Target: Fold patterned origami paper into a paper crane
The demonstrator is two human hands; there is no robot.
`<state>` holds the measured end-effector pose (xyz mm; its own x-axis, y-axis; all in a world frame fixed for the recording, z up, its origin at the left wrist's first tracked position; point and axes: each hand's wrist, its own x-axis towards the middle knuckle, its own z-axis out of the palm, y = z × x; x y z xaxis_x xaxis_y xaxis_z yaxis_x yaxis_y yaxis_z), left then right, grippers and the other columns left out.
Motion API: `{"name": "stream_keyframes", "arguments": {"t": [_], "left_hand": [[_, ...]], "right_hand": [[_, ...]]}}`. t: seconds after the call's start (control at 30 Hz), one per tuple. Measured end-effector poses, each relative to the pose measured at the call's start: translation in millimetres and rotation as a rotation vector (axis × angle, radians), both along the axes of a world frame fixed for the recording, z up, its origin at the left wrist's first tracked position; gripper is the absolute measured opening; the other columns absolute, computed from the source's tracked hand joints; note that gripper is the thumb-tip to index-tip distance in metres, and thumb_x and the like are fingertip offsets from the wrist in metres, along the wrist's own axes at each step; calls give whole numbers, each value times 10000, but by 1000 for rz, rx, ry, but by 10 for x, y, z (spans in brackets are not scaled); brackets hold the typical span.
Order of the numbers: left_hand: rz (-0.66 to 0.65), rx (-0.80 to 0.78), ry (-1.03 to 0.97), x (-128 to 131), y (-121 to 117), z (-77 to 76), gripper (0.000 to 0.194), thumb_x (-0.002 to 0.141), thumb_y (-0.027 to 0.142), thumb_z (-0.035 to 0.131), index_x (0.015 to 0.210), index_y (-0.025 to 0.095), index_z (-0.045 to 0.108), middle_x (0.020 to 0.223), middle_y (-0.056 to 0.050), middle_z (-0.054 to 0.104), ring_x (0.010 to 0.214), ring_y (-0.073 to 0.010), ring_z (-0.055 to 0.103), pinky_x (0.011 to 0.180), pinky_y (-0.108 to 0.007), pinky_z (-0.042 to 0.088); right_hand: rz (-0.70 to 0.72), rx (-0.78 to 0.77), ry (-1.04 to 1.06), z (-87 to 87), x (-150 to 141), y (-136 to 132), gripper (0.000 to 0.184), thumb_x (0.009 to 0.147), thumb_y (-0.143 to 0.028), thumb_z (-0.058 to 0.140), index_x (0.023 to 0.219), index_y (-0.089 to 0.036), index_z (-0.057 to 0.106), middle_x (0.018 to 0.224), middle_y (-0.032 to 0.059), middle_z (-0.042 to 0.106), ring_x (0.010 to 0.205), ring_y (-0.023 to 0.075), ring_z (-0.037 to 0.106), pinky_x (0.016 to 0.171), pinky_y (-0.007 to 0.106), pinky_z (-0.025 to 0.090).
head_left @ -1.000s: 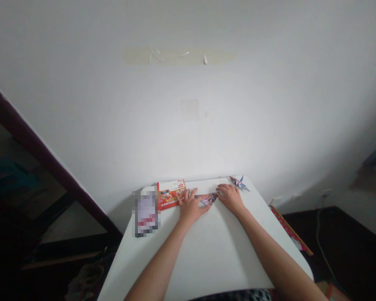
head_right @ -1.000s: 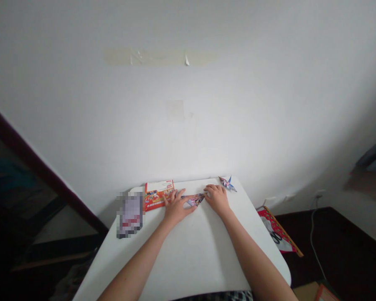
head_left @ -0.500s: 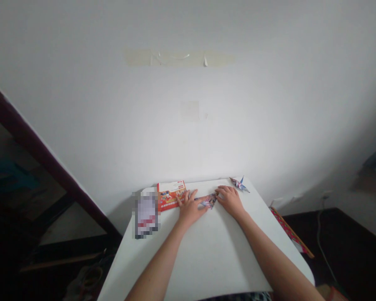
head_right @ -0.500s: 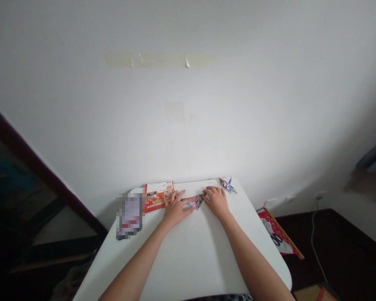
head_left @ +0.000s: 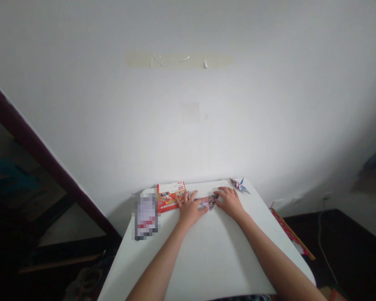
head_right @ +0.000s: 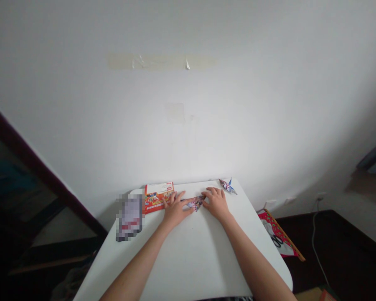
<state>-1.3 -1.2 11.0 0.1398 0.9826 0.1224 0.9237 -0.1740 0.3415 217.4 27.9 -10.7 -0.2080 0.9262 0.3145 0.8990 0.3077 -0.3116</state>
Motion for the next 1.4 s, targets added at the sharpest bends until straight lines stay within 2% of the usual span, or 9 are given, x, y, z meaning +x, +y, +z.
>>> {"name": "stream_keyframes", "arguments": {"t": [0.17, 0.33, 0.5, 0.73, 0.9, 1.23, 1.4], "left_hand": [[-2, -12, 25, 2, -3, 20, 446, 850, 598, 688, 1294, 571, 659, 1630, 60, 444, 1538, -420, 242, 1207, -785, 3], [0, -12, 29, 7, -5, 15, 444, 859, 610, 671, 1301, 580, 649, 1629, 62, 444, 1536, -419, 249, 1202, -791, 4], [-7, 13, 15, -8, 15, -42, 419, 873, 613, 651, 1292, 593, 649, 1624, 69, 450, 1530, -431, 261, 1190, -810, 10], [2, 39, 1, -5, 26, -74, 415, 854, 619, 681, 1267, 577, 674, 1610, 56, 475, 1531, -422, 268, 1186, -809, -35], [9, 33, 3, 0, 28, -68, 434, 846, 617, 693, 1278, 588, 660, 1617, 70, 465, 1536, -422, 264, 1201, -796, -17], [13, 45, -5, -5, 33, -64, 406, 854, 608, 690, 1259, 586, 672, 1603, 65, 484, 1530, -428, 274, 1176, -829, -5], [7, 42, -17, -5, 40, -71, 412, 849, 600, 703, 1260, 583, 673, 1608, 56, 479, 1532, -426, 266, 1171, -834, 0]], "right_hand": [[3, -3, -13, 7, -37, -51, 391, 925, -428, 664, 1307, -349, 687, 1481, 82, 572, 1410, 322, 449, 1200, 607, 273], [15, -13, -33, 4, -93, -109, 494, 861, -495, 724, 1332, -353, 670, 1505, 101, 548, 1449, 360, 401, 1192, 664, 249], [34, -14, -24, 8, -99, -149, 529, 855, -500, 730, 1359, -362, 647, 1519, 90, 540, 1460, 363, 386, 1202, 660, 232], [36, -12, -1, 24, -68, -129, 368, 980, -438, 578, 1327, -350, 660, 1496, 66, 568, 1449, 320, 416, 1205, 622, 254], [16, -26, 1, 21, -80, -107, 417, 913, -400, 668, 1326, -340, 665, 1493, 72, 570, 1445, 328, 418, 1210, 626, 242], [45, -50, 10, 50, -85, -133, 567, 791, -516, 771, 1324, -346, 672, 1520, 84, 538, 1468, 364, 377, 1218, 657, 192], [55, -46, -3, 44, -81, -145, 612, 778, -548, 774, 1341, -337, 658, 1525, 99, 530, 1472, 372, 370, 1219, 666, 180]]}}
